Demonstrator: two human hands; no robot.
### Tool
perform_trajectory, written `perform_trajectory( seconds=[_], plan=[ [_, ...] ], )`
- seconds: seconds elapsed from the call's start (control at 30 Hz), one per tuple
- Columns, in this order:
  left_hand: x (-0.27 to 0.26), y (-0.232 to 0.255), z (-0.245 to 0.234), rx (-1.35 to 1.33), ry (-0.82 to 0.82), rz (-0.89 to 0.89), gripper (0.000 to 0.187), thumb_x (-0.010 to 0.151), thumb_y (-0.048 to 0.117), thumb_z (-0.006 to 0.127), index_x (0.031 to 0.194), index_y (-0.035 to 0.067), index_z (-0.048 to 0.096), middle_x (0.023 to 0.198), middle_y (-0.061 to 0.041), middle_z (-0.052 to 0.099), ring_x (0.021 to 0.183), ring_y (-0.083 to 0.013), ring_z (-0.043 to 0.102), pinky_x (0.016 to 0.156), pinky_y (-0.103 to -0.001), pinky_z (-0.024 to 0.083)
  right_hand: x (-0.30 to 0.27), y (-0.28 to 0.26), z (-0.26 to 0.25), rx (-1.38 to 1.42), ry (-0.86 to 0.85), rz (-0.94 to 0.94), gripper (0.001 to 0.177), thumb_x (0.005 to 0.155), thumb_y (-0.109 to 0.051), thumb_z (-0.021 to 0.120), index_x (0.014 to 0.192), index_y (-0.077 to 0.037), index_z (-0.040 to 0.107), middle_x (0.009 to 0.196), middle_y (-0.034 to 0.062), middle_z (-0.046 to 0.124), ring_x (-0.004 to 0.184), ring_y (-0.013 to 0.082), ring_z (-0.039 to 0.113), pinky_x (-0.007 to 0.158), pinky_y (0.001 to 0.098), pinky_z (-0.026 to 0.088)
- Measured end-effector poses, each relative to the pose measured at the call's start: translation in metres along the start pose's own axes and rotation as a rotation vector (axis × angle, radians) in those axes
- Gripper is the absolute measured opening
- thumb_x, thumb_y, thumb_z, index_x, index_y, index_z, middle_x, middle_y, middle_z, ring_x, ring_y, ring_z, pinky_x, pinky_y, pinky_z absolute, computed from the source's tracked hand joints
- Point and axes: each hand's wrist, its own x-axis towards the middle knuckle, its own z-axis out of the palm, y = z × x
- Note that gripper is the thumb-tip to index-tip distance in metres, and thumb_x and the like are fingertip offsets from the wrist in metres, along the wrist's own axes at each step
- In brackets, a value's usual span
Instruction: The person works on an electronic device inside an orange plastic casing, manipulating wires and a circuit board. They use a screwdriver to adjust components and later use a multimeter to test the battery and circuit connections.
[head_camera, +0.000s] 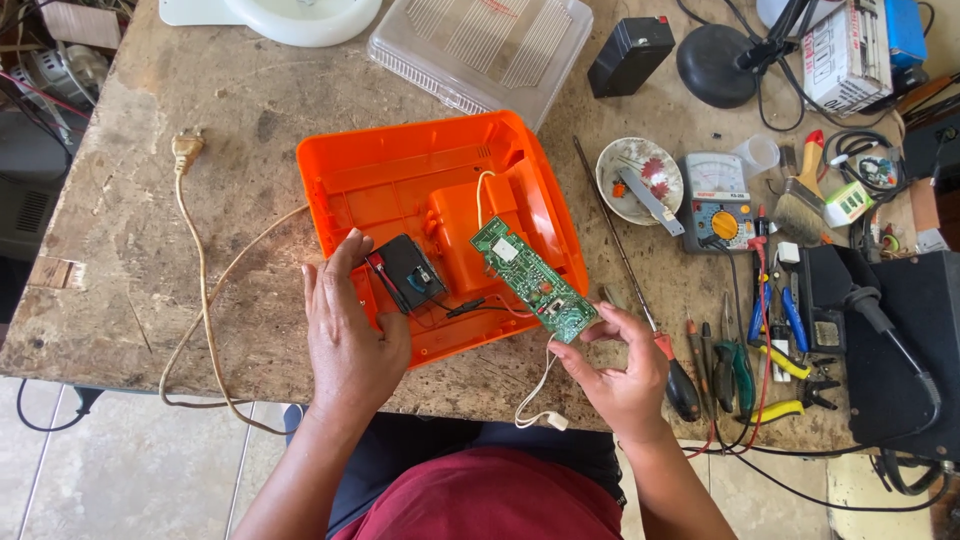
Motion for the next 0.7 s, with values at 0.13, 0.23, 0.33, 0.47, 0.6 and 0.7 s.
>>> perform_trajectory(
  seconds=[0.13,0.23,0.33,0.47,0.6,0.7],
  plan=[
    [-0.004,0.007,-0.005,0.004,0.17,0.117,0.069,0.072,-0.012,0.047,0.141,0.0,0.048,0.137,-0.017,0.058,0.131,-0.0347,0.054,0.128,-0.06,0.026,0.004,0.002,0.002,0.199,-0.019,0.22,0.057,0.085,-0.024,0.082,0.129,-0.001,0.054,0.103,0.015,0.072,0.084,0.0195,0.074,0.074,0.0275,0.067],
    [-0.017,0.014,-0.005,0.081,0.405,0.298,0.044,0.085,-0.013,0.051,0.127,0.001,0.053,0.126,-0.019,0.054,0.115,-0.0345,0.055,0.11,-0.056,0.037,0.013,-0.001,-0.002,0.269,-0.064,0.441,0.049,0.092,-0.031,0.072,0.129,-0.003,0.055,0.091,0.0088,0.074,0.074,0.0149,0.072,0.06,0.0212,0.057],
    [-0.037,0.039,0.003,-0.003,0.37,0.401,0.02,0.092,0.001,0.059,0.111,0.005,0.059,0.111,-0.015,0.059,0.096,-0.0309,0.062,0.089,-0.048,0.048,0.022,-0.006,-0.005,0.429,-0.115,0.652,0.046,0.095,-0.031,0.066,0.13,-0.005,0.055,0.086,0.0096,0.076,0.068,0.0166,0.072,0.059,0.0258,0.056],
    [-0.043,0.076,0.022,-0.231,-0.09,0.366,0.021,0.092,0.0,0.061,0.113,0.001,0.064,0.103,-0.014,0.063,0.091,-0.0304,0.063,0.08,-0.042,0.049,0.026,-0.006,-0.002,0.69,-0.113,0.915,0.043,0.094,-0.029,0.066,0.127,-0.004,0.056,0.074,0.0135,0.068,0.063,0.0237,0.068,0.064,0.036,0.06],
    [-0.043,0.077,0.048,-0.185,-0.114,0.413,0.017,0.094,0.0,0.064,0.111,0.002,0.065,0.101,-0.013,0.065,0.085,-0.0304,0.061,0.077,-0.041,0.051,0.024,-0.001,0.001,0.724,-0.102,0.971,0.041,0.094,-0.033,0.066,0.122,-0.006,0.058,0.073,0.0123,0.069,0.061,0.0213,0.066,0.058,0.0344,0.058],
    [-0.039,0.082,0.055,-0.144,-0.104,0.423,0.014,0.098,0.009,0.069,0.108,0.002,0.064,0.099,-0.011,0.067,0.084,-0.0287,0.061,0.078,-0.04,0.051,0.024,0.0,0.0,0.746,-0.117,0.984,0.041,0.094,-0.035,0.065,0.123,-0.006,0.057,0.075,0.0115,0.07,0.062,0.0209,0.068,0.055,0.0341,0.059]
  ],
)
